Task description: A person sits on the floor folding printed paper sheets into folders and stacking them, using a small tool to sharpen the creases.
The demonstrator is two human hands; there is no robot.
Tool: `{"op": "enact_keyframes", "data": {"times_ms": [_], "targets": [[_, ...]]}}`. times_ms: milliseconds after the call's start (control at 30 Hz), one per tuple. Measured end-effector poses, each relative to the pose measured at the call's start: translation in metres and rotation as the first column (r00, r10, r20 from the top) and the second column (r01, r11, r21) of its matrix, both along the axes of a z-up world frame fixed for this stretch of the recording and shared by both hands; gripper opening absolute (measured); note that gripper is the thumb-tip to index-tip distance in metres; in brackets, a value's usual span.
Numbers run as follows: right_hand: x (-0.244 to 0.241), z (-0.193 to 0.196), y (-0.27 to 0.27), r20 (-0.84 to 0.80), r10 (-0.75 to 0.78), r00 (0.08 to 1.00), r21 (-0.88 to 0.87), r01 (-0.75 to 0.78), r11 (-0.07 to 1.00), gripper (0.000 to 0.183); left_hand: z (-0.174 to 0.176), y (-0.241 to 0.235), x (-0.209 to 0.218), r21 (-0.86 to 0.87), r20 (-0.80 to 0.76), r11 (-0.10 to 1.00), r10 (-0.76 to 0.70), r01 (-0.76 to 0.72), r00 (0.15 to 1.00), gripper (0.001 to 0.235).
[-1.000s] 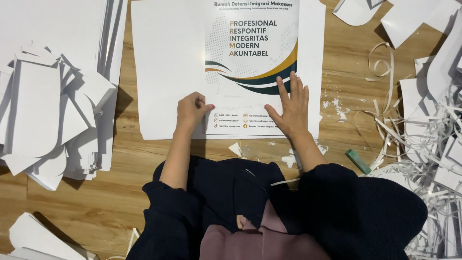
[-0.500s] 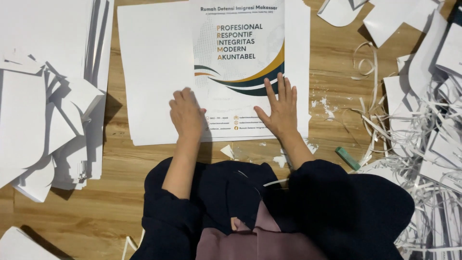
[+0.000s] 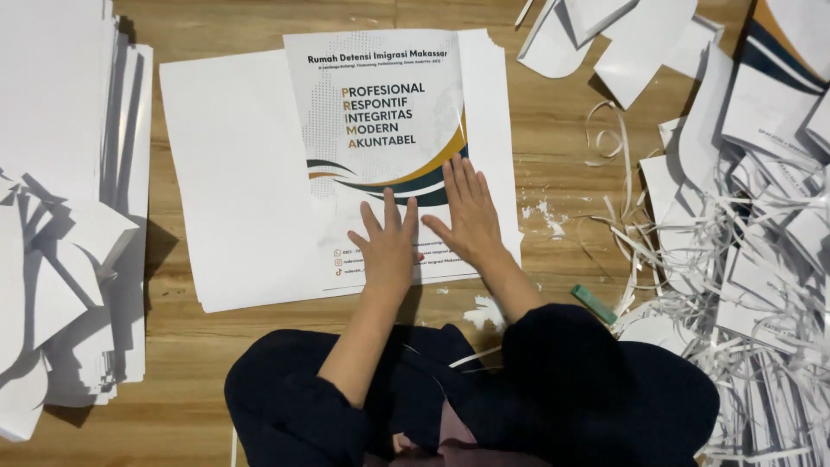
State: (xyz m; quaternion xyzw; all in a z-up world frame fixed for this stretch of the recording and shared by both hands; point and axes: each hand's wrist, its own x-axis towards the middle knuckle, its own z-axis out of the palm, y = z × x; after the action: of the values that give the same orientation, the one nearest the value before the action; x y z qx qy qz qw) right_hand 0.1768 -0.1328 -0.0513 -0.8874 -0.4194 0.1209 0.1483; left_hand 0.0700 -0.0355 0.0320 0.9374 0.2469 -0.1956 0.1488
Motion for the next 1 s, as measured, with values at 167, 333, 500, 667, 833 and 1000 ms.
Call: {"op": "enact_keyframes", "data": {"times_ms": [167, 333, 500, 667, 833, 1000], "targets": [[0.068, -0.004, 0.044, 0.058, 0.076, 0.995, 0.032, -0.078, 0.996, 0.082, 0.002, 0.003, 0.007, -0.025, -0.104, 0.999, -0.037, 0.034, 0.994, 0.078], [0.135, -0.01, 0.093, 0.093, 0.115, 0.989, 0.13, -0.126, 0.983, 0.071, -0.044, 0.003, -0.003, 0.176, 0.111, 0.98, -0.112, 0.092, 0.988, 0.087], [0.12, 0.0, 0.09, 0.135, 0.077, 0.988, 0.103, -0.091, 0.99, 0.074, -0.033, 0.005, 0.002, 0.077, 0.004, 0.996, -0.049, 0.049, 0.999, 0.086], [-0.01, 0.018, 0.0, 0.078, 0.032, 0.996, 0.012, -0.033, 0.999, 0.08, 0.0, 0.006, 0.006, -0.03, -0.096, 1.0, -0.012, 0.009, 0.995, 0.079], [-0.094, 0.01, -0.041, -0.181, -0.308, 0.934, 0.015, 0.316, 0.949, 0.07, -0.004, 0.001, -0.009, 0.015, -0.002, 1.0, 0.018, -0.018, 1.0, 0.08], [-0.074, 0.008, -0.067, -0.795, -0.403, 0.454, 0.094, 0.747, 0.658, 0.029, -0.016, -0.01, -0.039, -0.126, 0.161, 0.991, 0.058, -0.038, 0.985, 0.086]]}}
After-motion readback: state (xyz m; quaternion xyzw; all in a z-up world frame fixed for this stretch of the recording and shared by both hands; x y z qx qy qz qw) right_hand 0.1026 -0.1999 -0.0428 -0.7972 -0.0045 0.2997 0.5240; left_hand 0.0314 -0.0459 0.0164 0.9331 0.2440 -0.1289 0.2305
